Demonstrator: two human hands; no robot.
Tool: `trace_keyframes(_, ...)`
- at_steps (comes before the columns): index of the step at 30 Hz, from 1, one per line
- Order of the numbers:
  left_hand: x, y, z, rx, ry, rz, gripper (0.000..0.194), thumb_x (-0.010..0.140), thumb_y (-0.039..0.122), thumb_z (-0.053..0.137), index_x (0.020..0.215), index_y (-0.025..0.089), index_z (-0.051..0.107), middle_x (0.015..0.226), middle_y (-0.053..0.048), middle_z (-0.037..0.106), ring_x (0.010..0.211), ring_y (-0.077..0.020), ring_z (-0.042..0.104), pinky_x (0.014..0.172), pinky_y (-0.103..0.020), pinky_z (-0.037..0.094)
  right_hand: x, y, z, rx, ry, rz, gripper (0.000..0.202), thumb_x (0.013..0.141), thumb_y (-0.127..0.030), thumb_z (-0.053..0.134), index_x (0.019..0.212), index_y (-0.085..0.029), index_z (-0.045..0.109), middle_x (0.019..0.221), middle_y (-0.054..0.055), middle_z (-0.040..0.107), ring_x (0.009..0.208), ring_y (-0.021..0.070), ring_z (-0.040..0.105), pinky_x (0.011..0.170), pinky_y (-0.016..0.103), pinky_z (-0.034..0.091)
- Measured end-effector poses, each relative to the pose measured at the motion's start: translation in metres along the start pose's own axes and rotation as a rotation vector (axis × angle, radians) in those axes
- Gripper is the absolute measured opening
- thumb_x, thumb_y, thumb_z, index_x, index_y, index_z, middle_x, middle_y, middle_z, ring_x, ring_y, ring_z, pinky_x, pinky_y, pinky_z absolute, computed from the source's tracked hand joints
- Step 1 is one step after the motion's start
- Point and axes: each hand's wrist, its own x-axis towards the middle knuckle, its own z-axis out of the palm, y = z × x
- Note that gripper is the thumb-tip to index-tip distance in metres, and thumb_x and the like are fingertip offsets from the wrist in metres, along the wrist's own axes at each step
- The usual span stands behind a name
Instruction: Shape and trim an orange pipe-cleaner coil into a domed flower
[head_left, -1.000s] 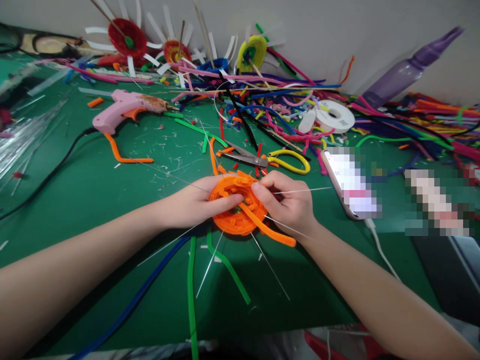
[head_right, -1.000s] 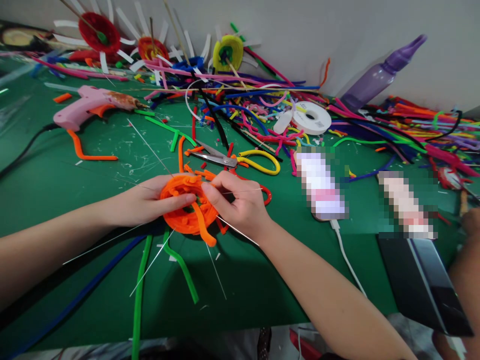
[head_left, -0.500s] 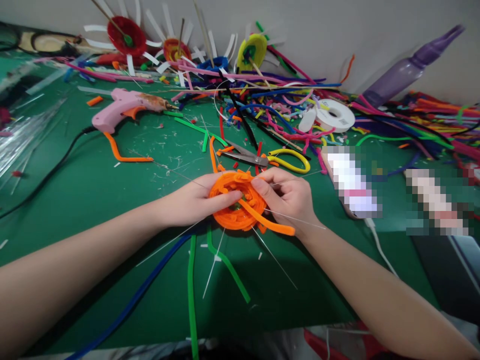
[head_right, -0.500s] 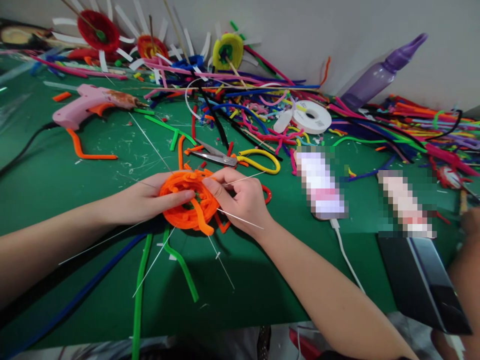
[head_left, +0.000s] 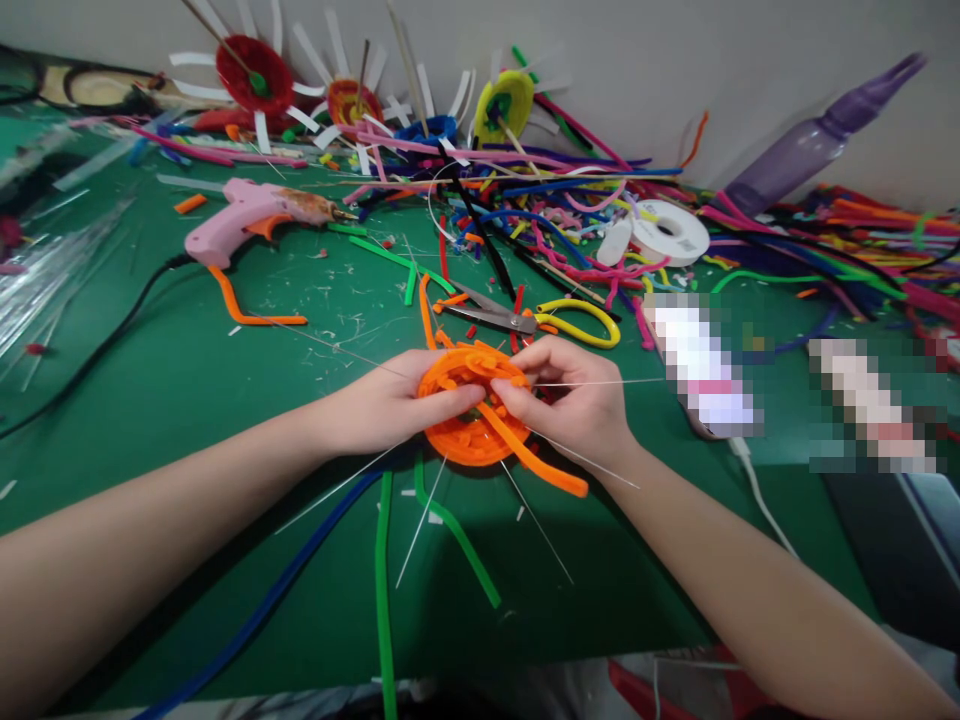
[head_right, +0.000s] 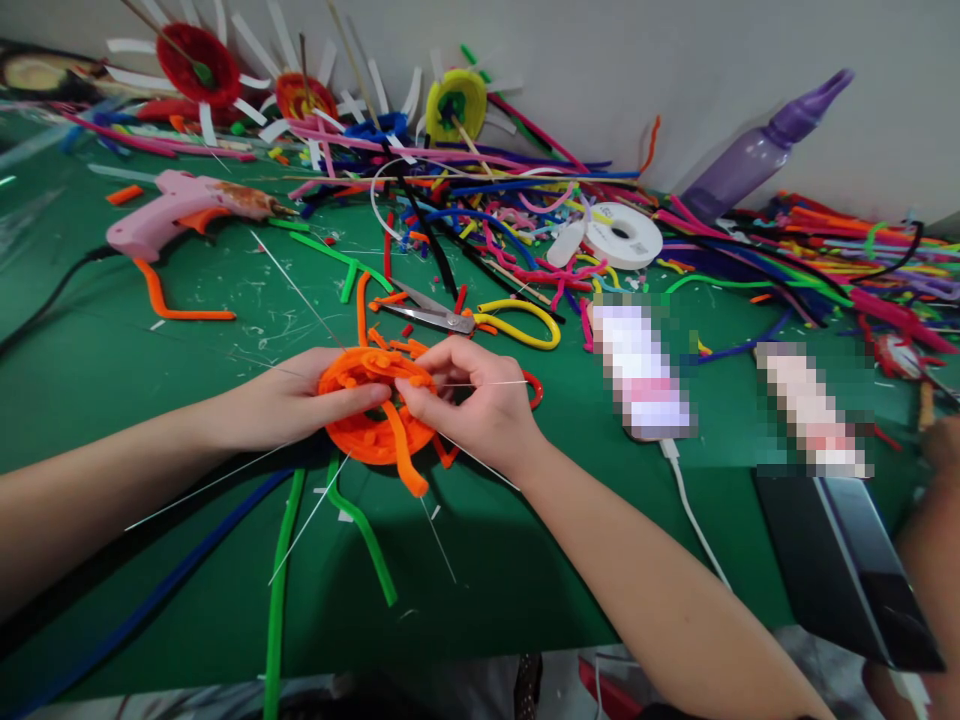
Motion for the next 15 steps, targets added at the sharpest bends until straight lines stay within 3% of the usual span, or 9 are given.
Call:
trace_keyframes(6, -0.0003, 0.0022, 0.0008, 0.088, 0.05, 0.021, 0.023, 0.086, 0.035, 0.059, 0.093, 0.013, 0.061, 0.087, -0.003, 0.068, 0.074, -0.0115, 0.06, 0.069, -0.02, 0.052, -0.0005, -0.0006, 0.0008, -0.069, 0.072, -0.082, 0.015, 0.081, -0.024, 0.066, 0.069, -0.018, 0.06, 0.058, -0.005, 0.06, 0.05, 0.0054, 0.051, 0.047, 0.019, 0.042)
trace_keyframes(15, -0.0013, 0.0005, -0.0003, 0.066, 0.034, -0.004, 0.022, 0.088, 0.033, 0.057, 0.094, 0.013, 0.063, 0.089, -0.002, 0.069, 0.076, -0.0109, 0.061, 0.071, -0.02, 0.052, -0.0014, -0.002, 0.0004, -0.019, 0.012, -0.031, 0.015, 0.087, -0.025, 0.062, 0.074, -0.018, 0.06, 0.056, -0.007, 0.053, 0.046, 0.0032, 0.044, 0.045, 0.018, 0.037)
